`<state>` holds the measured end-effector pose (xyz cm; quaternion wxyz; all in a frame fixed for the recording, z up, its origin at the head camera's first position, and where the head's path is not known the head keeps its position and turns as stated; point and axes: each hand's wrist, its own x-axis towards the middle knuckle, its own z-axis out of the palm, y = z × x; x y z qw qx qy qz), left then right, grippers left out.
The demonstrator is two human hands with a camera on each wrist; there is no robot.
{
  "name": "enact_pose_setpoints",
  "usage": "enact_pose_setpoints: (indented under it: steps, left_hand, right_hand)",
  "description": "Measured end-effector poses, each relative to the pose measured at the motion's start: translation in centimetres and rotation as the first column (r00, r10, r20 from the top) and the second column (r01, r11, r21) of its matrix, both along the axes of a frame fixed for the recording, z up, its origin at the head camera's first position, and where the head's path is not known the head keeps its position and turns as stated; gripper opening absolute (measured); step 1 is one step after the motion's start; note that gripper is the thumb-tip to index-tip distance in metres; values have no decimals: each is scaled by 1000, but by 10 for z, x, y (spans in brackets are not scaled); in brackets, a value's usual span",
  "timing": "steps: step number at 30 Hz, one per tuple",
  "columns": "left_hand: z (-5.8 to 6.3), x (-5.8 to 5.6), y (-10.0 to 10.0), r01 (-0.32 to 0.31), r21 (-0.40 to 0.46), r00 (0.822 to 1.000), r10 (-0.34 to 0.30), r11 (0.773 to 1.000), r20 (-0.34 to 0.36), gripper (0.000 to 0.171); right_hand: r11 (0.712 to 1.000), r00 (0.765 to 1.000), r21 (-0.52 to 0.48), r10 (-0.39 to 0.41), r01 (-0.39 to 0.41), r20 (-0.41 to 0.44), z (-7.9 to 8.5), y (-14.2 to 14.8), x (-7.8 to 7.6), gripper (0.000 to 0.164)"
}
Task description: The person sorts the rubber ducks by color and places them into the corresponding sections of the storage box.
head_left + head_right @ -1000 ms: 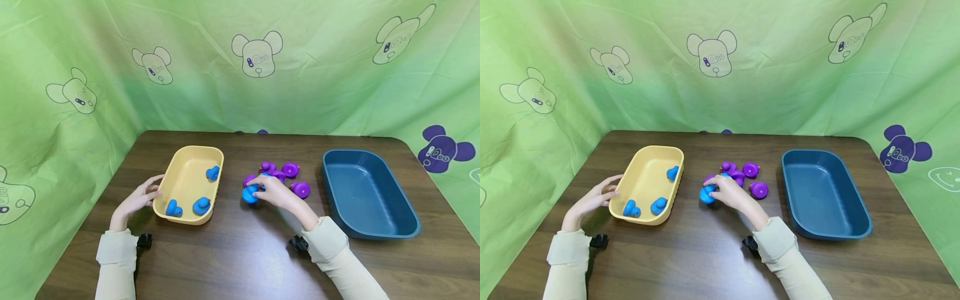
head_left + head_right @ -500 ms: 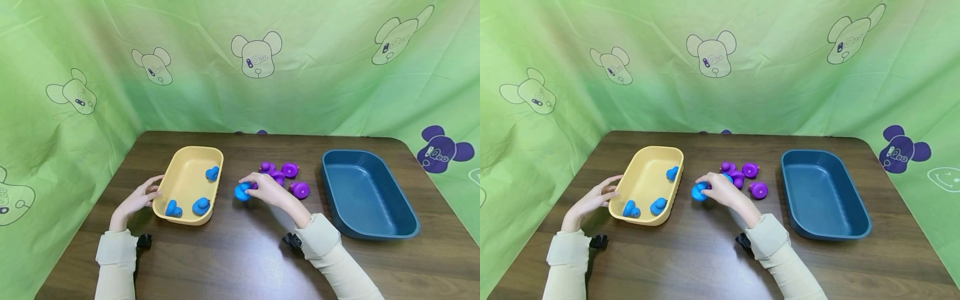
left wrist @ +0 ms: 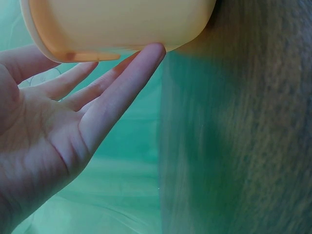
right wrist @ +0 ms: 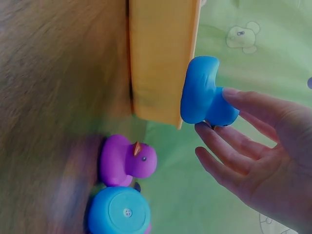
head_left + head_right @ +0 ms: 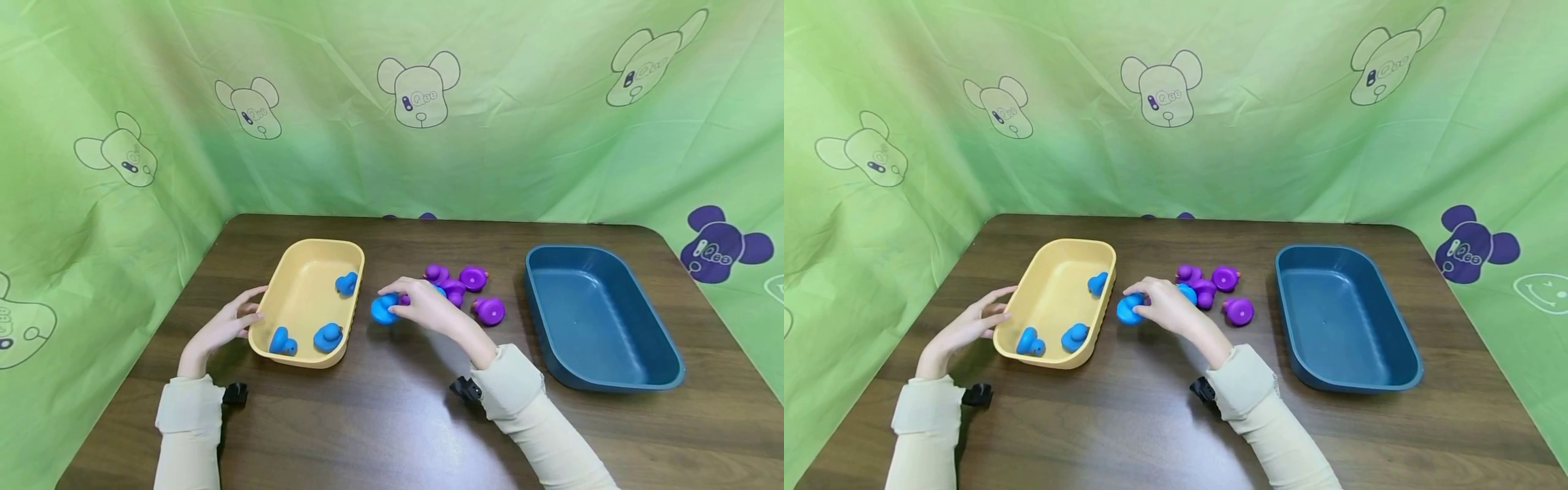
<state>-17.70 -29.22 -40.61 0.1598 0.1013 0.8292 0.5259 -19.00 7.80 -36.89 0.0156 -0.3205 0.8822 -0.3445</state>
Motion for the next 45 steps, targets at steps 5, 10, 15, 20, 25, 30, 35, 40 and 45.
enact_pose_setpoints:
  steps: [5, 10, 15, 20, 25, 30, 35, 40, 45]
  left_hand:
    - [0, 1, 0, 1, -2, 1000, -1, 1000, 4, 54]
    - [0, 1, 0, -3, -5, 1000, 3, 1000, 6, 54]
    - [1, 1, 0, -2, 3, 1000, 2, 1000, 10, 55]
    - [0, 1, -1, -2, 3, 1000, 2, 1000, 9, 55]
    - [0, 1, -1, 0, 4, 1000, 0, 1000, 5, 54]
    - [0, 1, 0, -2, 5, 1000, 2, 1000, 5, 54]
    - [1, 1, 0, -6, -2, 1000, 6, 1000, 2, 54]
    - [1, 1, 1, -8, -10, 1000, 8, 1000, -1, 54]
    - [1, 2, 1, -8, -15, 1000, 8, 1000, -4, 54]
  right_hand:
    - [1000, 1000, -19, 19, -19, 10, 2, -6, 0, 27]
    - [999, 999, -34, 39, -39, 18, 3, -13, -1, 28]
    - [999, 999, -24, 47, -47, 7, 5, -20, -2, 27]
    - [998, 998, -19, 56, -56, 2, 8, -28, -1, 27]
    - [997, 997, -10, 71, -71, 1, 12, -35, 0, 28]
    - [996, 996, -8, 89, -89, 2, 11, -43, -2, 28]
    - [995, 995, -15, 98, -98, 12, 10, -50, -5, 28]
    - [995, 995, -23, 95, -94, 25, 9, -55, -8, 28]
    - [996, 996, -20, 85, -85, -3, 5, -62, -12, 27]
